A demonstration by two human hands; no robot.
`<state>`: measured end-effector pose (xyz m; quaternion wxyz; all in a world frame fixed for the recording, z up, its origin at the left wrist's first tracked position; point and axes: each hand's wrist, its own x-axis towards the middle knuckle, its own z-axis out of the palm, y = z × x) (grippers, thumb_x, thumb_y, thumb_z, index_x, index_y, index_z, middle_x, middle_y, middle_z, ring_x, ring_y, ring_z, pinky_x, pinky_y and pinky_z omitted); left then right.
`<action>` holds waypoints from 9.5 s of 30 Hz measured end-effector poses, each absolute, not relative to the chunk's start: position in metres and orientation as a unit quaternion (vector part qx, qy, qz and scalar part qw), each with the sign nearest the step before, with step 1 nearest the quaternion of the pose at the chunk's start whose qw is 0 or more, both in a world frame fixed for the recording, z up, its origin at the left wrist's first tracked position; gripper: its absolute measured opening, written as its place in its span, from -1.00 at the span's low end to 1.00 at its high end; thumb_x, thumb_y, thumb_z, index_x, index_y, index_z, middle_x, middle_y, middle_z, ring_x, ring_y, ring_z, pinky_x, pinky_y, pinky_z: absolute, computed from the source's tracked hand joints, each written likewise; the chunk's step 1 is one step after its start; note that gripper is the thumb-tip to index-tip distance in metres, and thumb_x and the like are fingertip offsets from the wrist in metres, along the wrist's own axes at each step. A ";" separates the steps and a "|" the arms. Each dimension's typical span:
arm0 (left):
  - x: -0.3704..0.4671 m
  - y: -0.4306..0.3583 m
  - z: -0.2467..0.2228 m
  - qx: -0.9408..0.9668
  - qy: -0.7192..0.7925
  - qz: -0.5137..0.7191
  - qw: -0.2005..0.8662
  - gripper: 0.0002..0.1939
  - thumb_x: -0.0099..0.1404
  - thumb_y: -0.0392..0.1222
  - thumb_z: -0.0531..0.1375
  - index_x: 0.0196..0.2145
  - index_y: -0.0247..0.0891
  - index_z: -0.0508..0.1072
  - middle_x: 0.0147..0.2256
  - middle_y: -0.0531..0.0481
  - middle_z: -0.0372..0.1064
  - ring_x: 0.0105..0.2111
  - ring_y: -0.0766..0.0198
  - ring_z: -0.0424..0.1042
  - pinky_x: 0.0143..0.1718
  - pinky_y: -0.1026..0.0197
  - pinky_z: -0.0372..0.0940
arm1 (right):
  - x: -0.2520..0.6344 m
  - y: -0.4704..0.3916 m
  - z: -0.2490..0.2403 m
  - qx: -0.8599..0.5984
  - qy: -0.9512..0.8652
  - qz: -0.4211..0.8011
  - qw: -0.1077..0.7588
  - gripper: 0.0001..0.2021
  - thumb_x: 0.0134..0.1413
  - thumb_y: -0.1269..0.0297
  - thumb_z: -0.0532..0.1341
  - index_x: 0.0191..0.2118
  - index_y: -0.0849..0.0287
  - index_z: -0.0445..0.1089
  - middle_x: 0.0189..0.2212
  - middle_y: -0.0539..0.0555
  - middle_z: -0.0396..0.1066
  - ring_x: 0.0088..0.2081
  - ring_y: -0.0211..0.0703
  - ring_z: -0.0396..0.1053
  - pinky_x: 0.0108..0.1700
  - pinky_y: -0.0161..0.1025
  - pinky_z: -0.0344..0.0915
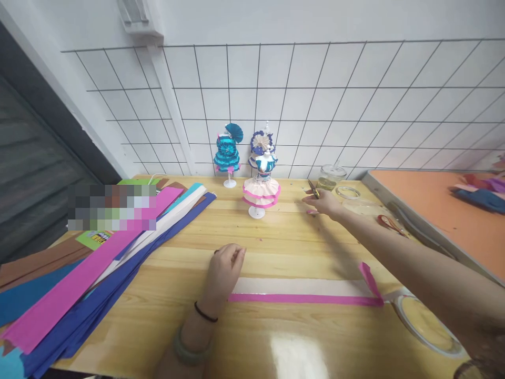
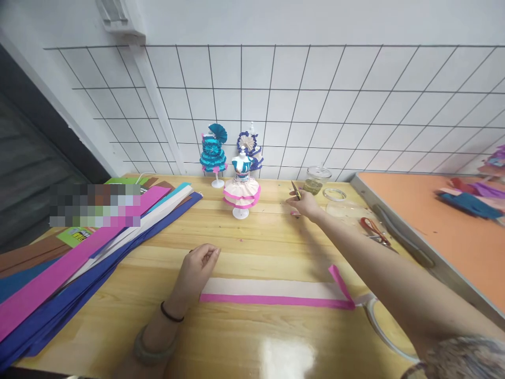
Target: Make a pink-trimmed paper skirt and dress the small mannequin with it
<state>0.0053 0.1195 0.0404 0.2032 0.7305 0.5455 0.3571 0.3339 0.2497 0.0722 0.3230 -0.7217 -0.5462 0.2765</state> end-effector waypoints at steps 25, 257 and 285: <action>0.056 0.109 0.053 0.842 0.475 0.135 0.218 -0.67 0.18 -0.02 0.15 -0.19 -0.28 0.46 -0.28 -0.11 0.45 -0.23 0.10 0.41 -0.15 0.07 0.28 | 0.327 -0.043 0.033 -0.664 -0.681 0.173 0.256 -0.57 0.19 0.34 -0.03 0.16 0.18 0.25 0.12 0.20 0.29 0.09 -0.01 0.31 0.10 -0.03 0.28; -0.026 0.094 0.151 0.659 0.439 -0.226 0.568 -0.77 0.01 -0.11 0.27 -0.52 -0.31 0.33 -0.57 0.14 0.09 -0.52 0.41 0.02 -0.51 0.39 -0.08 | 0.295 -0.084 0.034 -0.539 -0.314 0.610 0.489 -0.58 0.01 0.01 0.23 -0.09 0.22 0.40 -0.40 0.07 0.46 -0.63 -0.26 0.39 -0.67 -0.38 0.21; -0.056 0.118 0.120 0.676 0.461 -0.191 0.542 -0.65 0.12 0.09 0.19 -0.53 -0.28 0.46 -0.63 0.07 0.37 -0.59 0.36 0.25 -0.54 0.38 0.08 | 0.310 -0.056 0.013 -0.679 -0.619 0.164 0.360 -0.87 0.06 0.44 0.02 -0.28 0.11 0.22 -0.28 0.15 0.43 -0.24 -0.05 0.44 -0.24 -0.17 0.34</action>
